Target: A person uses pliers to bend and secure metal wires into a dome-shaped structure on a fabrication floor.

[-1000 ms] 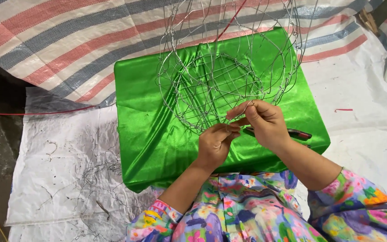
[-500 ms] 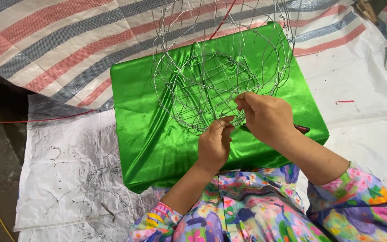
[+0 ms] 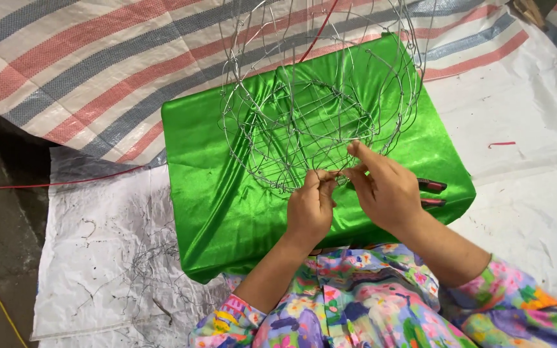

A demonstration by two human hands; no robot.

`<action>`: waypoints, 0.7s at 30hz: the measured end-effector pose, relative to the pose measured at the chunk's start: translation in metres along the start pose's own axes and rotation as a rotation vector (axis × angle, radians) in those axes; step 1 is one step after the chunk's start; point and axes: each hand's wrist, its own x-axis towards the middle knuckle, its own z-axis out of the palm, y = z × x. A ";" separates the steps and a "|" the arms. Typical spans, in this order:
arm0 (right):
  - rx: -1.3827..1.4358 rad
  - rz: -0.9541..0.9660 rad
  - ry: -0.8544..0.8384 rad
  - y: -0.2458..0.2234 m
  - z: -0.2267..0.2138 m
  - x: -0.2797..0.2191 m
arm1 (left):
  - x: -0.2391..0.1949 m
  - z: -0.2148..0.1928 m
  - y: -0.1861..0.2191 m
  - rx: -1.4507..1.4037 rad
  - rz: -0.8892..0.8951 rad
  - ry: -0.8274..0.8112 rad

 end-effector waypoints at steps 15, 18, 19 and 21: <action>0.323 0.504 -0.093 -0.001 0.033 -0.077 | -0.007 0.004 -0.021 0.170 0.145 0.160; 0.290 0.495 -0.166 0.007 0.032 -0.074 | -0.004 0.006 -0.029 0.324 0.339 0.276; 0.290 0.495 -0.170 0.008 0.032 -0.074 | -0.003 0.004 -0.028 0.324 0.336 0.277; 0.245 0.454 -0.264 0.011 0.030 -0.073 | -0.001 0.003 -0.025 0.344 0.432 0.319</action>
